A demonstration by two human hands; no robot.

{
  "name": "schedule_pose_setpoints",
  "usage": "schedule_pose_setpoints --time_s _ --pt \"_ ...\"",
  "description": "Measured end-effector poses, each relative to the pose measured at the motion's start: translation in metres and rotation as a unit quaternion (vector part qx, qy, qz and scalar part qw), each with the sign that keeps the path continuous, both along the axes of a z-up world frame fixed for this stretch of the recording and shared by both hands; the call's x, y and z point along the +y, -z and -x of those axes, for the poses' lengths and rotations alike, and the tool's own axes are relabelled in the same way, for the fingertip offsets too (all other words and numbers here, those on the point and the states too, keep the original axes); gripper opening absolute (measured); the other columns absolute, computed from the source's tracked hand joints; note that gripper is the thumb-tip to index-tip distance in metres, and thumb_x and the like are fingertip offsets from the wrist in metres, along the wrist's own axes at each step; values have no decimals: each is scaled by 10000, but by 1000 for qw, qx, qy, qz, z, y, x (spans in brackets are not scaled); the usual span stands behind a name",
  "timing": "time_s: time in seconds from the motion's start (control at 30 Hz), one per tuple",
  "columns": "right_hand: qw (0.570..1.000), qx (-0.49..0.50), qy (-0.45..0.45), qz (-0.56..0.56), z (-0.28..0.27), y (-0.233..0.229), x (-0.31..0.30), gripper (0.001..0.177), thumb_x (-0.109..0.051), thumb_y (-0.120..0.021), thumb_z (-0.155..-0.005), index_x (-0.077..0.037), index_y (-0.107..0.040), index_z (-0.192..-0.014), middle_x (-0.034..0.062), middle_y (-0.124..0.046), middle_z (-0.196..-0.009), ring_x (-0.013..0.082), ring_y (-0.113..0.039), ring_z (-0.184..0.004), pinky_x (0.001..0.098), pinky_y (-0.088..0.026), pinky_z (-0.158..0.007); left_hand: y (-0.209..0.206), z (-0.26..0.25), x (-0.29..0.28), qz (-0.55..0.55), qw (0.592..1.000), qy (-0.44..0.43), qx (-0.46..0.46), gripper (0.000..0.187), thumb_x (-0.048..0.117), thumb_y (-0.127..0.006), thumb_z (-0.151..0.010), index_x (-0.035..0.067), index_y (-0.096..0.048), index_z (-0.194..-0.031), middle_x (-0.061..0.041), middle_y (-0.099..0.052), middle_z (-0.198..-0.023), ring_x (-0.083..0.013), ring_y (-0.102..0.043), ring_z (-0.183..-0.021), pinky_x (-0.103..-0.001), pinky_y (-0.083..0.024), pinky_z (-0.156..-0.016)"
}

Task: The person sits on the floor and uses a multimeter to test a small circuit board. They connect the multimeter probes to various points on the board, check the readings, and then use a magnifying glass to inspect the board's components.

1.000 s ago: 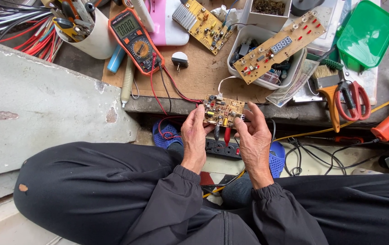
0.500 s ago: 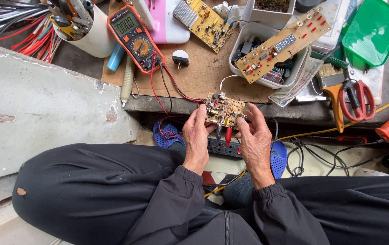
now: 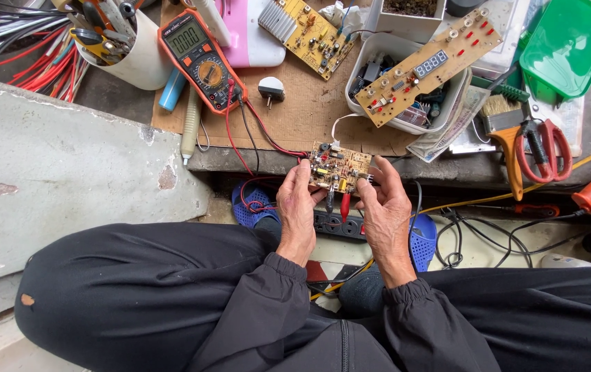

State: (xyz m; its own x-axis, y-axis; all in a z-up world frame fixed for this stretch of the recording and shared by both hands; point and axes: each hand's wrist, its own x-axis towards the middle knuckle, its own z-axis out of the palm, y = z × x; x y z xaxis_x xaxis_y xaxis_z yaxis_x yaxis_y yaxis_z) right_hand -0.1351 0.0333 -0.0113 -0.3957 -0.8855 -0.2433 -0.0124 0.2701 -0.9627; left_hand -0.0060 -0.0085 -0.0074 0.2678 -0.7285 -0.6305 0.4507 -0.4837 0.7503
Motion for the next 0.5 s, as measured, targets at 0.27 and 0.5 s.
schedule_pose_setpoints --time_s 0.27,0.5 --pt "1000 -14 1 -12 0 -3 0 590 -101 -717 -1068 -130 -545 -1631 224 -707 -1416 199 -727 -987 341 -662 -799 11 0 -2 -15 1000 3 -8 350 404 -751 -1063 94 -777 -1223 -69 -639 -1079 -202 -698 -928 -369 -692 -867" --pt "1000 -16 -1 -8 1 -1 -1 607 -107 -726 -1066 -128 -526 -1639 208 -709 -1427 203 -730 -1032 355 -676 -820 8 1 -3 -19 1000 3 -11 363 417 -729 -1076 101 -777 -1247 -65 -637 -1078 -197 -693 -946 -364 -678 -875"
